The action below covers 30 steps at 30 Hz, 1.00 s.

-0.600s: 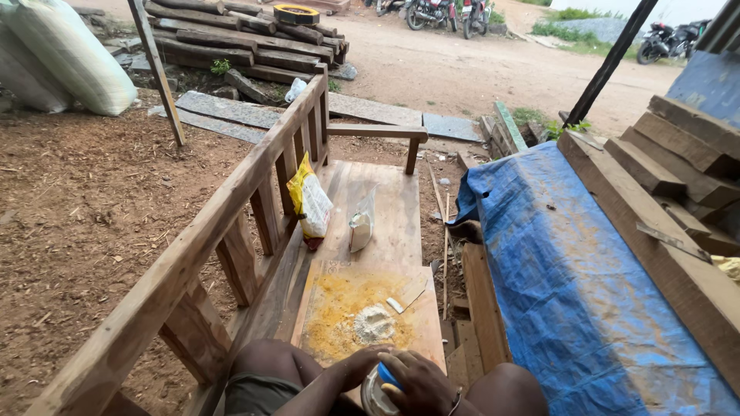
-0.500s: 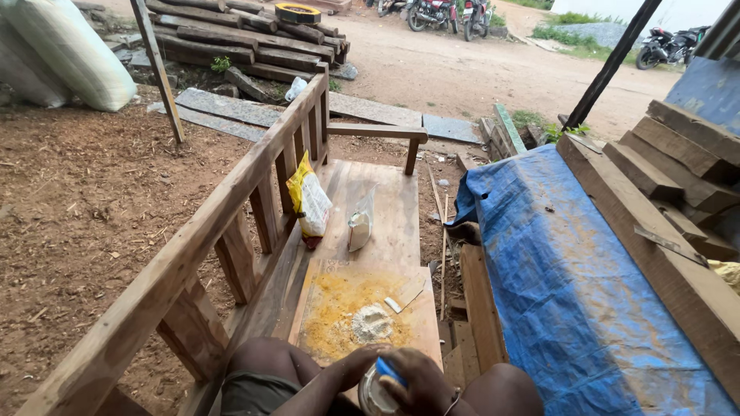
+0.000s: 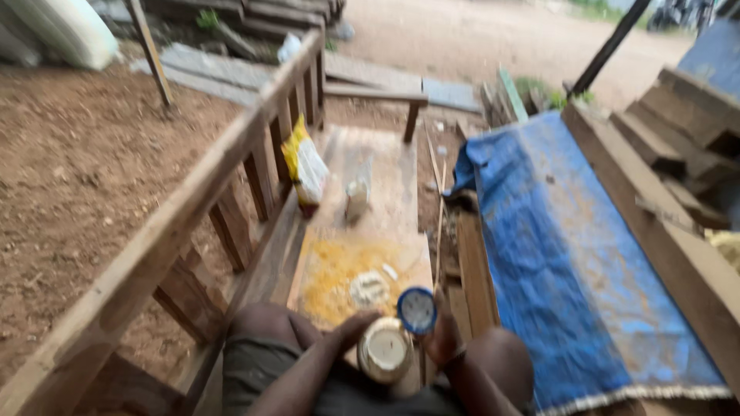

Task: The person prepares a mixture by pouring white powder and liquid onto a wooden board, then blends them together using a small wooden scrap.

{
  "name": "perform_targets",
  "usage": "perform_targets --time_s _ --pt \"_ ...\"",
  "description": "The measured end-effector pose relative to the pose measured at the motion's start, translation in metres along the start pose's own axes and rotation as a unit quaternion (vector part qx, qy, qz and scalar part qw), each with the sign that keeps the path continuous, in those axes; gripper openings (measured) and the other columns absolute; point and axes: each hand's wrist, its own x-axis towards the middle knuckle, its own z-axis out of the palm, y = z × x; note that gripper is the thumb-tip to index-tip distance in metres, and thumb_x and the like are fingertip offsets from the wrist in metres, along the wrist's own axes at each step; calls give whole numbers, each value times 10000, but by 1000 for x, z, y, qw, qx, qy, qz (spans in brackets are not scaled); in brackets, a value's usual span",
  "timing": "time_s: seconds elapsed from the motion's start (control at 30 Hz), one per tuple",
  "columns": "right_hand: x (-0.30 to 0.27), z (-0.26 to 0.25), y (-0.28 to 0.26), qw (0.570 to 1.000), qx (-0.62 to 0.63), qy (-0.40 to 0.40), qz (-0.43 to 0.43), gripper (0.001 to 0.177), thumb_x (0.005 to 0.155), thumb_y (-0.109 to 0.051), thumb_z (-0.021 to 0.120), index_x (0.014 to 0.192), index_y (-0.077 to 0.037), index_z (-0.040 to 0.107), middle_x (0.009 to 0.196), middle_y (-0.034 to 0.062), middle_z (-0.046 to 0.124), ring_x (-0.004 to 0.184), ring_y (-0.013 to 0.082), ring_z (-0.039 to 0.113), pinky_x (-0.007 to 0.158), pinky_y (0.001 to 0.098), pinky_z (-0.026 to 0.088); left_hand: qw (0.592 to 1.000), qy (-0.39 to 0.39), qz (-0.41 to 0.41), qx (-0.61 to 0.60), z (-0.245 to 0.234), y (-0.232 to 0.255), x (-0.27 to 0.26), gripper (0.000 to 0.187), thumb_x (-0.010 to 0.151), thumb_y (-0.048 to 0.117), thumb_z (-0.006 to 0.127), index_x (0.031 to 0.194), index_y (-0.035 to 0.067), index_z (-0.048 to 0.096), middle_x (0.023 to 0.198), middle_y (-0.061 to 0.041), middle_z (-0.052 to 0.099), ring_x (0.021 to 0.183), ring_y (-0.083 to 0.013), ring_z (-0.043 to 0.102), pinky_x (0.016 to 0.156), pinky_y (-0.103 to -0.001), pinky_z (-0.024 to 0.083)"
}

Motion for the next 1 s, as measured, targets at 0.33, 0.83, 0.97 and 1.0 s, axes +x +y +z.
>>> perform_targets --time_s 0.33,0.83,0.97,1.0 --pt "-10 1 -28 999 31 -24 1 708 1014 -651 408 1352 -51 574 1286 200 676 1181 399 668 975 574 562 938 129 207 247 33 42 -54 195 1001 137 595 1109 53 734 1070 -57 743 1033 -156 670 924 -296 532" --pt "-10 2 -31 1000 -21 -8 19 777 990 -664 448 1401 -10 522 1333 213 646 1200 397 666 972 557 586 822 -7 159 547 83 142 -83 290 888 16 679 1099 177 796 1080 -67 665 1054 -224 649 928 -339 554" --pt "-8 3 -30 999 -23 6 31 784 981 -679 449 1399 -21 525 1327 202 646 1197 379 669 965 556 587 809 -43 97 578 88 166 -80 266 888 21 667 1045 191 798 1078 -38 695 1005 -209 673 884 -333 570" --pt "-9 2 -29 999 -24 8 30 772 974 -676 454 1398 -34 523 1329 193 646 1198 374 668 965 557 586 799 -50 85 593 89 172 -78 230 890 36 678 1036 177 785 1074 -35 699 992 -210 679 865 -340 574"
